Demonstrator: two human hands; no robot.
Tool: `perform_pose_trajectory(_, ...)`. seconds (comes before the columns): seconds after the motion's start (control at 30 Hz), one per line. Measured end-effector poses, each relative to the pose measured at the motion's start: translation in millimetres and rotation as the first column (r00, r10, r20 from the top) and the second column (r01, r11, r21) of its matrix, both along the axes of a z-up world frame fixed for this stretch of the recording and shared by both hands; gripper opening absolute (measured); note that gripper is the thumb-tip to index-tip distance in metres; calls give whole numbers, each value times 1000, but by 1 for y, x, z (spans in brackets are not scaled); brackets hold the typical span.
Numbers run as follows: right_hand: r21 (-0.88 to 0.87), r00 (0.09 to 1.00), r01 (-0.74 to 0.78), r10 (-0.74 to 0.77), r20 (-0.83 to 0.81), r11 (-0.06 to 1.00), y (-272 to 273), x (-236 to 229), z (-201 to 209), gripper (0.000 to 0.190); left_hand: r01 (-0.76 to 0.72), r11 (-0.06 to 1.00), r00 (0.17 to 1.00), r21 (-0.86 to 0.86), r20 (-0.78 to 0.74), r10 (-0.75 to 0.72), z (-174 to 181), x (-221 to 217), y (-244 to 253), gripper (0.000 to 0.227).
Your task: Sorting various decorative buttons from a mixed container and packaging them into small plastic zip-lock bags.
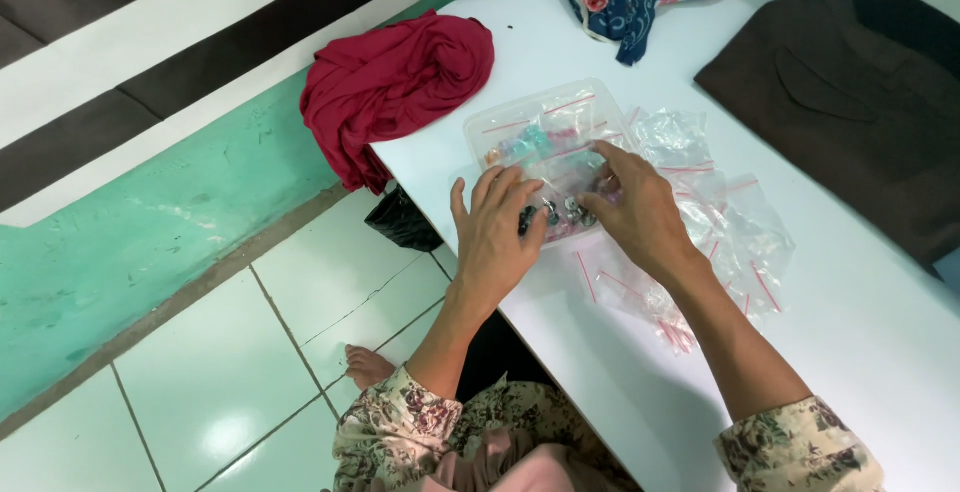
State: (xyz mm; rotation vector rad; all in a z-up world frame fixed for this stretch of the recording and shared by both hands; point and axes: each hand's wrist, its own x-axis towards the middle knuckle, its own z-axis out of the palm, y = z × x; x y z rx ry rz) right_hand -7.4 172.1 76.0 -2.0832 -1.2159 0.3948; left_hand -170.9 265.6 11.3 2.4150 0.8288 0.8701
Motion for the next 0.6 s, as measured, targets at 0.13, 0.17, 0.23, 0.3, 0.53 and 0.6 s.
perform_pose_trajectory(0.13,45,999,41,-41,2,998,-23,-5,18,65,-11,1000,998,-15,66,12,6,0,-5,35)
perform_pose_trajectory(0.17,70,999,50,-50,-4,996,-34,-7,23,64,-43,999,995,18,87,42,7,-1,-7,35)
perform_pose_trajectory(0.23,93,995,99,-98,-13,991,-57,-7,32,62,-37,998,994,47,106,32,10,-1,-14,35)
perform_pose_trajectory(0.3,132,994,106,-108,7,986,-86,-5,41,60,-31,989,989,145,150,9,15,1,-23,30)
perform_pose_trajectory(0.53,211,975,216,-222,5,953,-226,-22,10,44,375,914,910,152,129,-395,44,33,-97,18)
perform_pose_trajectory(0.6,123,993,117,-120,19,986,-272,-30,-10,38,598,801,800,-4,67,-597,58,48,-128,16)
